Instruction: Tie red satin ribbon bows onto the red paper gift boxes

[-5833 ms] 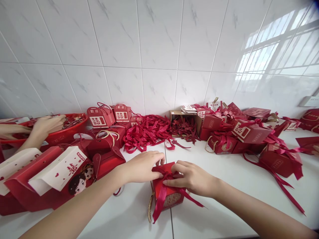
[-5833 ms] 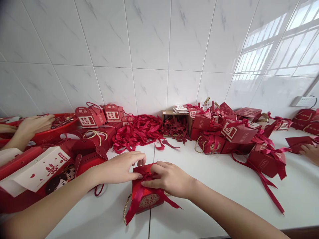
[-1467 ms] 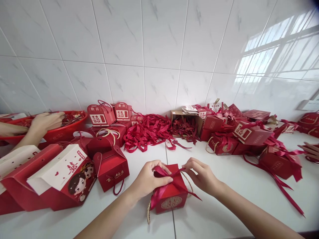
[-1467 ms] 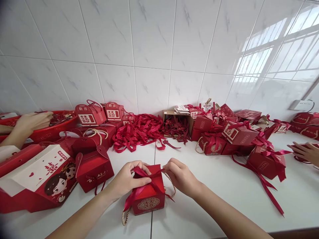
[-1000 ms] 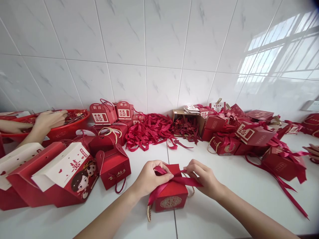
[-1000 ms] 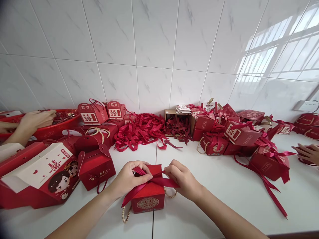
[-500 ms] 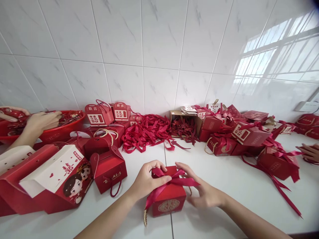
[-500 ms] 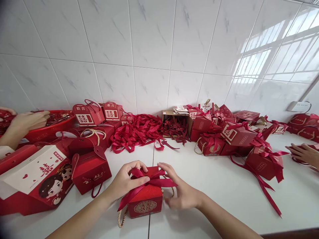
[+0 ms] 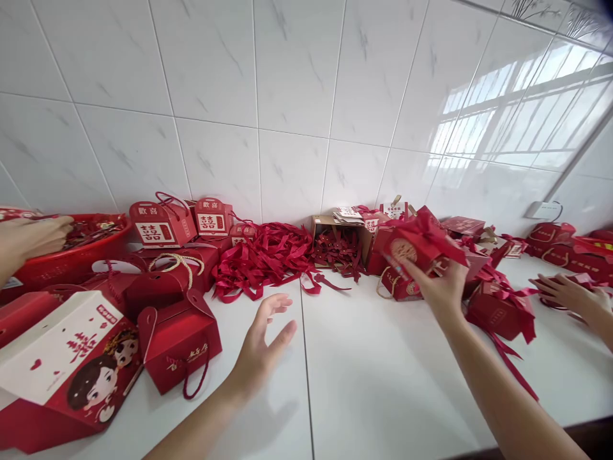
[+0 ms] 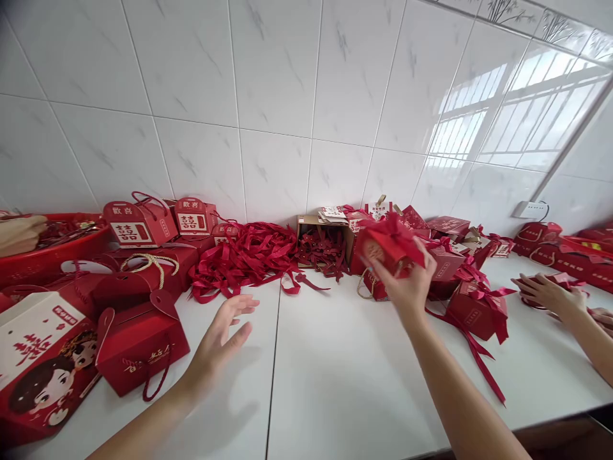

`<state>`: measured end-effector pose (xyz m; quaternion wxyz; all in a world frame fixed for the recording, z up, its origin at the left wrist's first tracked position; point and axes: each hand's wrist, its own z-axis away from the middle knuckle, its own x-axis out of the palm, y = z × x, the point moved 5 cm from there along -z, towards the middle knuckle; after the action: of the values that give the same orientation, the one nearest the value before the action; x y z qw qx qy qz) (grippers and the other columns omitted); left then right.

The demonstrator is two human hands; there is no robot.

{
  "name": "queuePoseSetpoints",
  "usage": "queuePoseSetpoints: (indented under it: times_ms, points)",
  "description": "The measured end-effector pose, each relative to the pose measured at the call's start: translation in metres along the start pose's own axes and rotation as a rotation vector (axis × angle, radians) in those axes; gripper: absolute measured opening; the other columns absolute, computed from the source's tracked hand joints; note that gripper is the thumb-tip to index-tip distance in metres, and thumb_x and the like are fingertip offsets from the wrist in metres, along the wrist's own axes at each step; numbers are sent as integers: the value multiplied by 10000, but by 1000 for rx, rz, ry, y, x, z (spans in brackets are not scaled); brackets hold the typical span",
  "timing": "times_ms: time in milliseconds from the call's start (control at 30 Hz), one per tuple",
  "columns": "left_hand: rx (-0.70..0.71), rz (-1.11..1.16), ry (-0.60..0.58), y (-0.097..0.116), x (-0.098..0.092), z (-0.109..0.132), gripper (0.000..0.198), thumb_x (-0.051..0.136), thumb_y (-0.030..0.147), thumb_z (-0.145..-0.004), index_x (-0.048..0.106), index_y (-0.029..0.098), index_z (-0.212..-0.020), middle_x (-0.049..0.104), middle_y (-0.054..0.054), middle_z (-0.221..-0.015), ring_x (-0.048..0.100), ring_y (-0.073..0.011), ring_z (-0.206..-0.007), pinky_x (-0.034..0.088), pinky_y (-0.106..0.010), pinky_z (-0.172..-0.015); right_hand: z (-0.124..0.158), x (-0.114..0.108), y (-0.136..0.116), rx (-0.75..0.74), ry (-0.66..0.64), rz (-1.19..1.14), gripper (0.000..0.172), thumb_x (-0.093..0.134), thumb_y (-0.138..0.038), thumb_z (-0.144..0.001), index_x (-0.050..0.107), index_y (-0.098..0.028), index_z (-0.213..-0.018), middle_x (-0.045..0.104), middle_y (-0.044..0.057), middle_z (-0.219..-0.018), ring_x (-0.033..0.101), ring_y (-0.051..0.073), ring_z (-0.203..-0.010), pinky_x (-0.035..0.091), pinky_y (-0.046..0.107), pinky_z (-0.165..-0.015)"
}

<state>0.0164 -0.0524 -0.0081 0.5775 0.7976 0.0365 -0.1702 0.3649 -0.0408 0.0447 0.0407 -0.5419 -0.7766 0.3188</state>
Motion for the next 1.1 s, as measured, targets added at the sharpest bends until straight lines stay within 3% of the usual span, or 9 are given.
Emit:
queuePoseSetpoints:
  times_ms: [133,233,367,533,600,700,800,900,1100]
  points:
    - [68,-163,23,0,2,4,444,573,476,-800,462,277,-1181,493,-74,-1306,391,-303,-1253,264,-458,-1041,-27,7,56,324,-58,318,896,676,-579,-638,382,-76,-1319,235,275,-1402,271,450,-1286,285,567,-1014]
    - [204,-310,78,1,1,7,489,586,461,-786,432,293,-1218,497,-72,-1296,401,-312,-1238,253,-480,-1033,-25,19,69,299,-146,407,916,632,-591,-664,353,-40,-1341,139,286,-1460,135,482,-1332,166,631,-1037]
    - [310,-441,62,4,1,11,456,553,413,-822,386,301,-1231,459,-68,-1336,380,-299,-1250,278,-475,-1008,-18,2,33,39,193,242,892,570,-507,-771,199,-41,-1435,132,262,-1468,107,401,-1374,135,607,-1072]
    - [325,-539,55,2,9,11,418,556,369,-820,406,287,-1201,452,-68,-1336,363,-297,-1247,277,-477,-1000,-8,-5,-49,-402,451,12,629,583,-350,-795,397,-156,-1364,277,181,-1411,237,346,-1345,244,551,-1066]
    - [261,-602,76,-9,13,8,365,551,328,-812,442,271,-1156,471,-78,-1308,371,-311,-1227,283,-503,-976,-8,28,-70,-382,138,-93,421,538,-319,-827,538,-192,-1229,430,145,-1309,356,316,-1285,311,526,-1039]
    - [132,-674,81,-33,18,4,297,540,260,-784,483,246,-1076,507,-91,-1241,402,-321,-1180,306,-527,-933,18,109,-86,-228,-618,-156,218,495,-276,-865,669,-197,-969,605,104,-1072,562,235,-1058,455,380,-922]
    - [41,-696,54,-51,20,0,280,544,229,-756,499,232,-1032,527,-87,-1203,416,-314,-1167,311,-523,-936,55,164,-91,-158,-842,-140,110,615,-255,-810,690,-174,-801,649,82,-921,621,202,-868,495,334,-821]
    - [-18,-677,29,-58,20,-2,277,544,229,-757,500,222,-1030,537,-87,-1191,414,-306,-1174,310,-516,-953,85,197,-88,-33,-975,-128,199,608,-291,-854,641,-145,-985,622,91,-1050,606,201,-931,498,379,-837]
    - [-49,-580,31,-58,19,-3,218,439,267,-857,510,221,-1058,544,-85,-1216,417,-284,-1185,337,-488,-956,106,190,-109,134,-1216,-469,218,575,-330,-860,649,-126,-846,675,91,-869,639,184,-807,510,329,-762]
